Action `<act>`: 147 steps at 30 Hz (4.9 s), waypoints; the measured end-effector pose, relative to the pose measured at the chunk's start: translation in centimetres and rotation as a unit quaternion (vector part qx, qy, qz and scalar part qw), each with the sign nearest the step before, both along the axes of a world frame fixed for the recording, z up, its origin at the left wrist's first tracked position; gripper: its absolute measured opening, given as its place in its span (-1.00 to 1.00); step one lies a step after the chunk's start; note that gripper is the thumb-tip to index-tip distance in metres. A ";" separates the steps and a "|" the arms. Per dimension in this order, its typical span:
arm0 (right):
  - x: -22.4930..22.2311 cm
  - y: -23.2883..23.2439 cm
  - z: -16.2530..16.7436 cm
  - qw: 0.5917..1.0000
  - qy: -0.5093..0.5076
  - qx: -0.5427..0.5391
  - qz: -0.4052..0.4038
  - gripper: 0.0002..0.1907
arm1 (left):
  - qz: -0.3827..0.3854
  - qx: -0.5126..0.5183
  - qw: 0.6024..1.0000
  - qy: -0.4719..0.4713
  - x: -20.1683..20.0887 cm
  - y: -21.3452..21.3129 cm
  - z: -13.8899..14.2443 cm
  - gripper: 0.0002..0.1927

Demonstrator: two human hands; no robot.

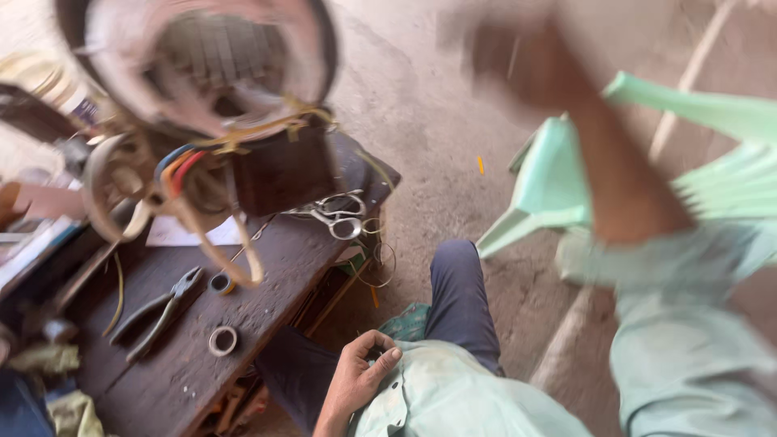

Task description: The person secures a wound copper coil by repeatedly wrapping and tying yellow insulating tape around the coil's core and wire ends. They use scissors to cut the tape and pliers to adjust the tape and wires. The person works at a cluttered wooden workbench in a workshop setting.

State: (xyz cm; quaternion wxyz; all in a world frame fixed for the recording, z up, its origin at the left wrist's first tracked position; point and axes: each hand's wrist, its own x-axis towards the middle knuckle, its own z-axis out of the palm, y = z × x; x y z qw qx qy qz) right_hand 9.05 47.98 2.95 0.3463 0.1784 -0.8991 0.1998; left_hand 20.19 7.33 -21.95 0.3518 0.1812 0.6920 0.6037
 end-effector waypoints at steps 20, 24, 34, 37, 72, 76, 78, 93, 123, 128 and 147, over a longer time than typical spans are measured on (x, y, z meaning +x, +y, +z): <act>8.2 -19.0 -24.3 0.891 -0.372 -0.259 -0.033 -0.70 | 0.001 -0.015 0.999 -0.028 -0.2 -2.4 0.5 -0.64; 6.8 -20.3 -21.9 0.951 -0.231 -0.204 0.036 -0.73 | 0.005 -0.019 1.000 -0.020 0.0 -1.9 0.7 -0.66; 2.0 -20.1 -20.4 0.996 -0.086 0.002 -0.035 -0.72 | -0.007 -0.043 0.999 -0.013 0.3 -0.3 0.1 -0.68; 1.0 -19.9 -21.1 0.990 -0.119 0.027 -0.069 -0.65 | -0.008 -0.015 1.000 0.001 0.3 -0.1 -0.2 -0.68; 8.0 -18.1 -22.3 0.907 -0.399 -0.137 -0.016 -0.67 | 0.217 -0.110 0.611 0.753 -15.5 4.3 22.5 -0.47; 12.2 -16.1 -25.0 0.861 -0.429 -0.259 0.089 -0.69 | 0.223 -0.143 0.575 0.774 -16.6 5.1 22.0 -0.42; 14.6 -15.4 -25.8 0.733 -0.533 -0.410 0.107 -0.69 | 0.225 -0.145 0.572 0.775 -16.8 5.3 21.8 -0.46; 14.7 -12.3 -22.0 0.764 -0.244 -0.450 0.392 -0.10 | 0.203 -0.141 0.481 0.841 -17.7 5.7 21.4 -0.56; 15.7 -11.5 -20.5 0.827 -0.208 -0.429 0.299 -0.17 | 0.162 -0.007 0.675 0.719 -17.5 5.6 25.5 -0.66; 15.6 -10.9 -20.7 0.816 -0.219 -0.449 0.291 -0.20 | 0.078 -0.200 0.544 0.811 -16.9 5.4 23.8 -0.74; 12.1 -5.6 -18.8 0.821 -0.314 -0.346 0.328 -0.34 | 0.097 -0.015 0.597 0.796 -14.3 2.4 24.6 -0.93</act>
